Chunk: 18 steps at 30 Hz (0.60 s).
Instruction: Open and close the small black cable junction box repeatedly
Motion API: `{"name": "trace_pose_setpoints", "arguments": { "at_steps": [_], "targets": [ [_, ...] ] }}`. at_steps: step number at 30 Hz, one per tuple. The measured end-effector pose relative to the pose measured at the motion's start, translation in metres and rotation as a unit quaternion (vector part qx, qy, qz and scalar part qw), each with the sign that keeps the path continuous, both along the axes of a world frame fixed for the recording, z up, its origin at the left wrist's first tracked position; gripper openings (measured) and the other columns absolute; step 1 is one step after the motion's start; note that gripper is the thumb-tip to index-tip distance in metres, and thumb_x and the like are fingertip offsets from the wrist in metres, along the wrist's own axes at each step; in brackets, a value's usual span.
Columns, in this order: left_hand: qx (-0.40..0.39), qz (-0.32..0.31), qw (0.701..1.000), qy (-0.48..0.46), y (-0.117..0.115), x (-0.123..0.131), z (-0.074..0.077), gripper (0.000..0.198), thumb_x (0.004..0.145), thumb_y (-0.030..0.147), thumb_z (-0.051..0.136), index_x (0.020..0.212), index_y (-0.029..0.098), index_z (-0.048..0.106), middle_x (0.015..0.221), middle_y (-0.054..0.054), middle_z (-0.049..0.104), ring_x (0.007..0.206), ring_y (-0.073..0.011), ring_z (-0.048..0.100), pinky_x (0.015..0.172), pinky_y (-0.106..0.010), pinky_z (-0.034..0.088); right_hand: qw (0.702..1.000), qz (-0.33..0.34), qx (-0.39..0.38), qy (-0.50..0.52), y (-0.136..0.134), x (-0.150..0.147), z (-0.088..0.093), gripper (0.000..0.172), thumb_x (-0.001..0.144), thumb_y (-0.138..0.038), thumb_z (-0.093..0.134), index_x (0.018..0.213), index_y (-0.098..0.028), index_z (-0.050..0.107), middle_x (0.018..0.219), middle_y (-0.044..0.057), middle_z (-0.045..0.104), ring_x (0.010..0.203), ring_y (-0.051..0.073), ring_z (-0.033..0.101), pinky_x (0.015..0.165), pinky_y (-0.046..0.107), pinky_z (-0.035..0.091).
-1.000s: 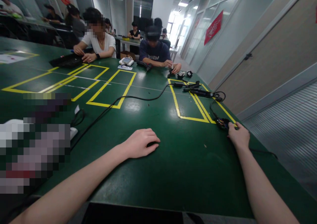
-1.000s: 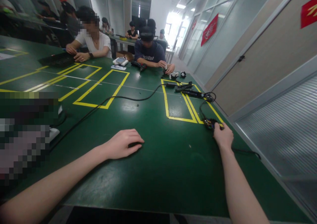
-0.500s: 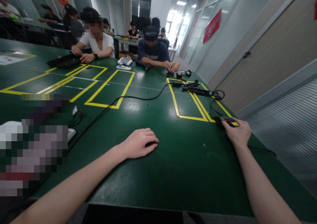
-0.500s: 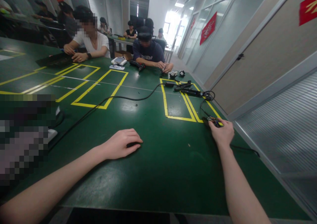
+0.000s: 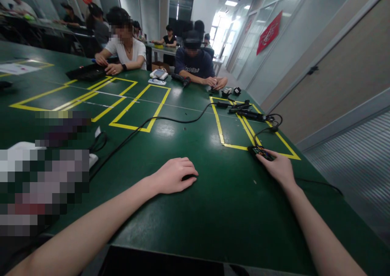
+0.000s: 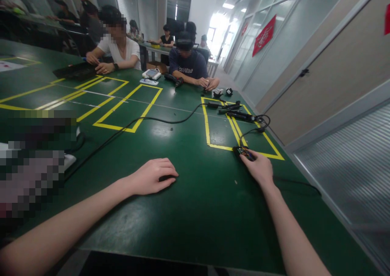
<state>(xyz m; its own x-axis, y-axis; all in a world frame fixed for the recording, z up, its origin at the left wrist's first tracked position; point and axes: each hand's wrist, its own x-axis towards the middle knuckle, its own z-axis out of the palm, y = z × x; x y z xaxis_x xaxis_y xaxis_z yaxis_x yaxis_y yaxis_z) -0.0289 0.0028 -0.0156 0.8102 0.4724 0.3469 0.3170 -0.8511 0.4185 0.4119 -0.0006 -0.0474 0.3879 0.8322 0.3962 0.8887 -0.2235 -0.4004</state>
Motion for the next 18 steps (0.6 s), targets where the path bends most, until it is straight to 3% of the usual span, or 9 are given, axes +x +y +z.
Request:
{"name": "trace_pose_setpoints", "arguments": {
  "at_steps": [2,5,8,11,14,18],
  "targets": [
    [0.000,-0.001,1.000,-0.005,0.001,0.000,-0.001,0.017,0.099,0.023,0.060,0.108,0.018,0.074,0.101,-0.005,0.076,0.095,-0.0199,0.070,0.086,-0.032,0.055,0.998,0.049,-0.008,0.025,-0.001,-0.042,0.004,0.046,0.077,-0.050,0.069,0.107,-0.016,0.081,0.100,0.016,0.079,0.095,0.036,0.074,0.078,0.045,0.059],
    [0.002,0.001,0.999,-0.034,0.000,0.000,-0.001,0.025,0.100,0.024,0.058,0.122,0.018,0.069,0.110,-0.007,0.076,0.099,-0.0206,0.070,0.089,-0.033,0.055,0.976,0.210,0.003,0.054,-0.014,-0.110,0.010,0.039,0.083,-0.043,0.068,0.111,-0.018,0.079,0.108,0.013,0.078,0.096,0.031,0.075,0.084,0.042,0.060],
    [0.013,0.003,0.997,-0.073,-0.003,0.000,0.004,0.031,0.098,0.033,0.060,0.125,0.019,0.066,0.115,-0.010,0.073,0.104,-0.0225,0.068,0.091,-0.036,0.055,0.915,0.398,-0.001,0.065,-0.034,-0.167,0.017,0.033,0.091,-0.029,0.065,0.122,-0.021,0.074,0.112,0.010,0.077,0.097,0.024,0.075,0.085,0.036,0.061],
    [0.006,-0.013,0.997,-0.073,-0.005,0.000,0.008,0.033,0.092,0.046,0.068,0.108,0.017,0.069,0.103,-0.009,0.073,0.096,-0.0227,0.068,0.086,-0.035,0.054,0.836,0.547,-0.008,0.033,-0.048,-0.200,0.021,0.037,0.088,-0.023,0.068,0.124,-0.022,0.070,0.111,0.010,0.076,0.093,0.022,0.075,0.077,0.031,0.061],
    [-0.007,-0.015,0.999,-0.038,-0.004,0.000,0.009,0.040,0.087,0.054,0.073,0.101,0.017,0.068,0.093,-0.006,0.072,0.087,-0.0214,0.068,0.081,-0.033,0.053,0.822,0.569,0.004,0.020,-0.049,-0.209,0.020,0.036,0.087,-0.023,0.069,0.123,-0.022,0.069,0.110,0.009,0.075,0.090,0.022,0.075,0.073,0.030,0.061],
    [0.013,0.007,1.000,-0.003,0.002,-0.003,0.004,0.046,0.086,0.045,0.077,0.121,0.017,0.065,0.103,-0.007,0.074,0.092,-0.0231,0.069,0.085,-0.035,0.051,0.840,0.538,0.047,0.048,-0.044,-0.204,0.017,0.036,0.091,-0.025,0.068,0.127,-0.023,0.066,0.116,0.011,0.073,0.097,0.023,0.074,0.079,0.032,0.062]
  ]
}}
